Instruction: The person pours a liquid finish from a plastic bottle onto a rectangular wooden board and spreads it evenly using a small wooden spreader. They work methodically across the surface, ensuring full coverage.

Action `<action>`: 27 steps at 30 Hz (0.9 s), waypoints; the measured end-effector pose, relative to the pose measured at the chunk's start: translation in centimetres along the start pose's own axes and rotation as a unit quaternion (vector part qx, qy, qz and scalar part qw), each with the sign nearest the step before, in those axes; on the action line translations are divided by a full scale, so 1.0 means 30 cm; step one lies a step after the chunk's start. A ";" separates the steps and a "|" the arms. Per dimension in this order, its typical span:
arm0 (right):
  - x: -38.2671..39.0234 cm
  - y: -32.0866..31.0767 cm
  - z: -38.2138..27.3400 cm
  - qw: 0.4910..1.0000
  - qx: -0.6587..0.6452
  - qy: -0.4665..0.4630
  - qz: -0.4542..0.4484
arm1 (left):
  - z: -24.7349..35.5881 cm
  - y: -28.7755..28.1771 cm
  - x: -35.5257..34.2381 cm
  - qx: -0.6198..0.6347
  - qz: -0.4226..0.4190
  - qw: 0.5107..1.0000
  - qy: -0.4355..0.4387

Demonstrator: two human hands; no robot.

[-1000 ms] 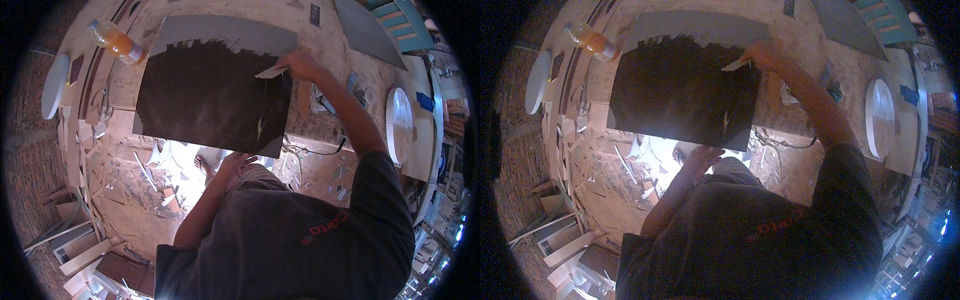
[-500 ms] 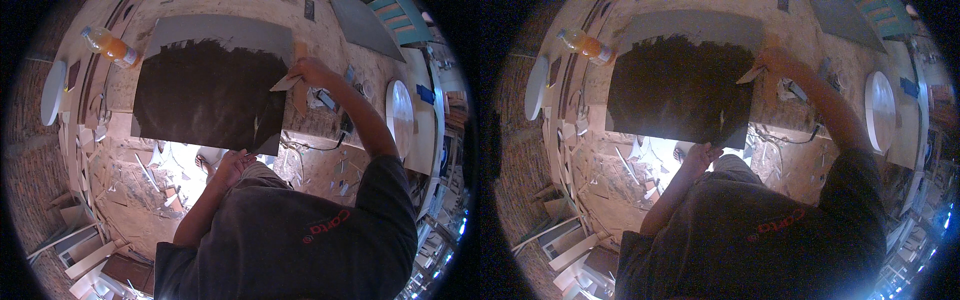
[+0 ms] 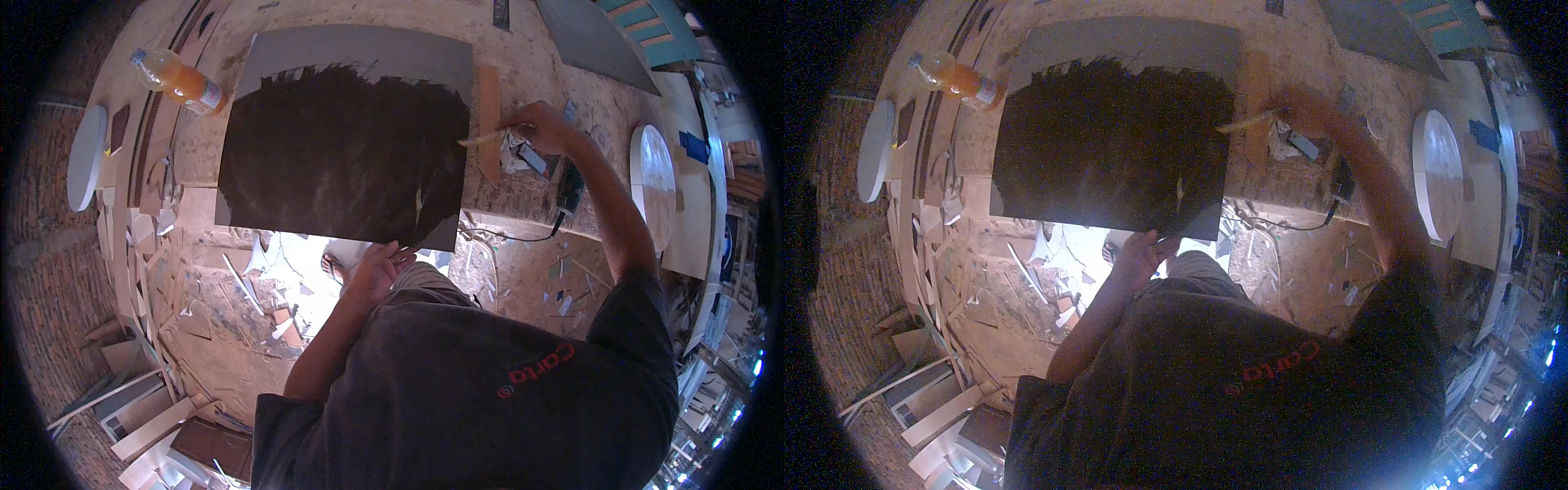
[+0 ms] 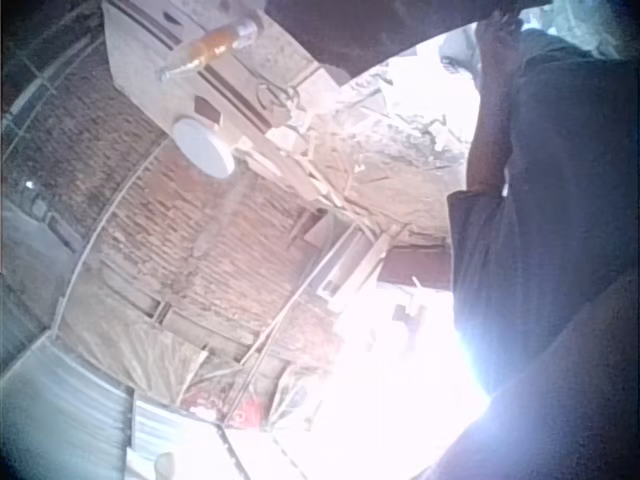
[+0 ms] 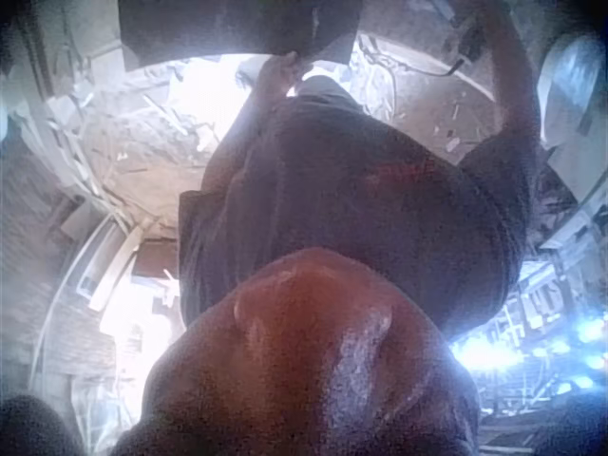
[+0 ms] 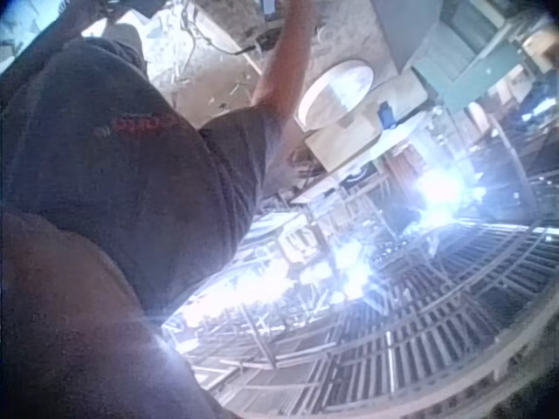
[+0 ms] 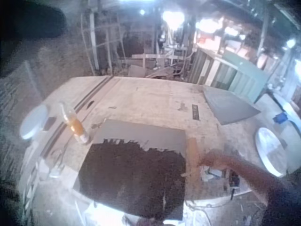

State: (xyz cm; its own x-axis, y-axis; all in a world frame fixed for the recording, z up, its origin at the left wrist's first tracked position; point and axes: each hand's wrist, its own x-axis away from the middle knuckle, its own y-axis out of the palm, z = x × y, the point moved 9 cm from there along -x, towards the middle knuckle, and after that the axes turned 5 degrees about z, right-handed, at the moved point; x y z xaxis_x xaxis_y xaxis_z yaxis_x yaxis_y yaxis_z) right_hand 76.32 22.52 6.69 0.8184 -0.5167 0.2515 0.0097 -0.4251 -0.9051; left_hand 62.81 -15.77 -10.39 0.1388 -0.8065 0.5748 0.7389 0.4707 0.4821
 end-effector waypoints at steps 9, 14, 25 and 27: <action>0.004 0.200 -0.340 0.967 0.130 -0.139 0.169 | 0.027 0.009 0.044 0.252 -0.009 0.965 -0.069; -0.026 0.101 -0.291 0.984 0.101 -0.011 0.149 | -0.006 -0.012 0.038 0.266 -0.018 0.962 -0.057; -0.134 0.221 -0.357 0.986 0.153 0.016 0.060 | -0.012 -0.003 0.044 0.283 -0.015 0.957 -0.057; -0.137 0.222 -0.385 0.990 0.138 -0.006 0.037 | -0.025 -0.012 0.038 0.281 -0.015 0.958 -0.060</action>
State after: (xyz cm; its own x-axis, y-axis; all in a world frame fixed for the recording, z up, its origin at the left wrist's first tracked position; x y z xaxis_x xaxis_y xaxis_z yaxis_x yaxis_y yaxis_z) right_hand 66.41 13.24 3.59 0.8299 -0.5288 0.1779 0.1040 -0.1666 -0.9805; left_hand 63.19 -17.13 -10.40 0.0216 -0.7915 0.6107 0.2652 0.5936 0.7599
